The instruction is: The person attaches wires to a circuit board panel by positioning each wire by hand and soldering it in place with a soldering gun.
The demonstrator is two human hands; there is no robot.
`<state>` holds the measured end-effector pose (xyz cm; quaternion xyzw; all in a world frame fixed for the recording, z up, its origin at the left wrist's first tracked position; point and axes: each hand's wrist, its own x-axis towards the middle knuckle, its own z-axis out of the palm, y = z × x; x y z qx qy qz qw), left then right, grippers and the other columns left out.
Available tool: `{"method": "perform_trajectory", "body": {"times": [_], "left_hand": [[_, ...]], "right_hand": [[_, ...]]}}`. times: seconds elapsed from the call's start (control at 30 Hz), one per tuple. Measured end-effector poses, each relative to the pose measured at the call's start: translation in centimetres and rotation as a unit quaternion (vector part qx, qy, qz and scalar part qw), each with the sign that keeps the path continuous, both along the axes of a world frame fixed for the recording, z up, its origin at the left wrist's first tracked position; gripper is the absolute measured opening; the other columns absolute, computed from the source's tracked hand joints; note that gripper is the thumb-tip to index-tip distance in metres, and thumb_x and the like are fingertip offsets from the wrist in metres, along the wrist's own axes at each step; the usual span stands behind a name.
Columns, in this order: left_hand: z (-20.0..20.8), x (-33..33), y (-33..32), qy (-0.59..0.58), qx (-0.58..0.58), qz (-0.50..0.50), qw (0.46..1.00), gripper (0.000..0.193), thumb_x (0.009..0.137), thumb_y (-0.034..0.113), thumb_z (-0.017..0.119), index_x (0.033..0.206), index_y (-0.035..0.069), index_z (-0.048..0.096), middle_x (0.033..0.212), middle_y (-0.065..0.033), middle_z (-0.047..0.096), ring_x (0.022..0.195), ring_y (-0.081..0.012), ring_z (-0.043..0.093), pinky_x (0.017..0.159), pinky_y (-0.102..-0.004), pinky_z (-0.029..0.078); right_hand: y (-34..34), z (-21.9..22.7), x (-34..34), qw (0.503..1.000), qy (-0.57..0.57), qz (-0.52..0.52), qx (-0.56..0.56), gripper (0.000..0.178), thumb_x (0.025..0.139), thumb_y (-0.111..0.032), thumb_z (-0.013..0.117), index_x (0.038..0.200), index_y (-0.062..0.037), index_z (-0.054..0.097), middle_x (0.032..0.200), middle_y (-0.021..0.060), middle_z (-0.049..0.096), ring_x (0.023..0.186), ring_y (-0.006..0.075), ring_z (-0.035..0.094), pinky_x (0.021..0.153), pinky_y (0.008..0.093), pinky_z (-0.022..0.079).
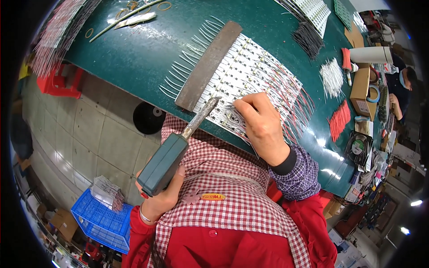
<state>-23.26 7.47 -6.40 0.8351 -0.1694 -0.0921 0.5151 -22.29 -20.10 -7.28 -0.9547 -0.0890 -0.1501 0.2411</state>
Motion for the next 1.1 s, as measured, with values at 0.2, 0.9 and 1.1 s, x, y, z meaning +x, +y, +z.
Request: {"method": "perform_trajectory", "body": {"times": [0.2, 0.9, 1.1], "left_hand": [[0.1, -0.1, 0.2, 0.033, -0.027, 0.013, 0.999, 0.021, 0.076, 0.0, 0.074, 0.096, -0.005, 0.069, 0.083, -0.0154, 0.067, 0.065, -0.0234, 0.066, 0.059, -0.0313, 0.052], [0.8, 0.0, 0.0, 0.05, -0.003, -0.026, 0.998, 0.017, 0.074, -0.003, 0.071, 0.091, -0.004, 0.068, 0.082, -0.0136, 0.065, 0.065, -0.0223, 0.064, 0.058, -0.0311, 0.05], [0.5, -0.7, 0.5, 0.081, -0.002, -0.013, 0.997, 0.019, 0.074, -0.004, 0.071, 0.093, -0.005, 0.069, 0.084, -0.0151, 0.066, 0.067, -0.0241, 0.066, 0.06, -0.0315, 0.052]], "right_hand": [[0.5, 0.6, -0.5, 1.0, -0.017, -0.002, 0.012, 0.033, 0.066, 0.009, 0.063, 0.097, -0.0009, 0.068, 0.081, 0.0081, 0.056, 0.074, 0.0242, 0.058, 0.06, 0.0349, 0.048], [0.8, 0.3, -0.9, 1.0, 0.01, 0.003, 0.01, 0.028, 0.069, 0.007, 0.063, 0.095, -0.0025, 0.067, 0.079, 0.0081, 0.054, 0.071, 0.0234, 0.057, 0.057, 0.0347, 0.047], [0.8, 0.3, -0.9, 1.0, 0.008, 0.003, 0.012, 0.028, 0.07, 0.007, 0.063, 0.095, -0.0022, 0.067, 0.079, 0.0084, 0.054, 0.071, 0.0236, 0.057, 0.057, 0.0346, 0.048]]}}
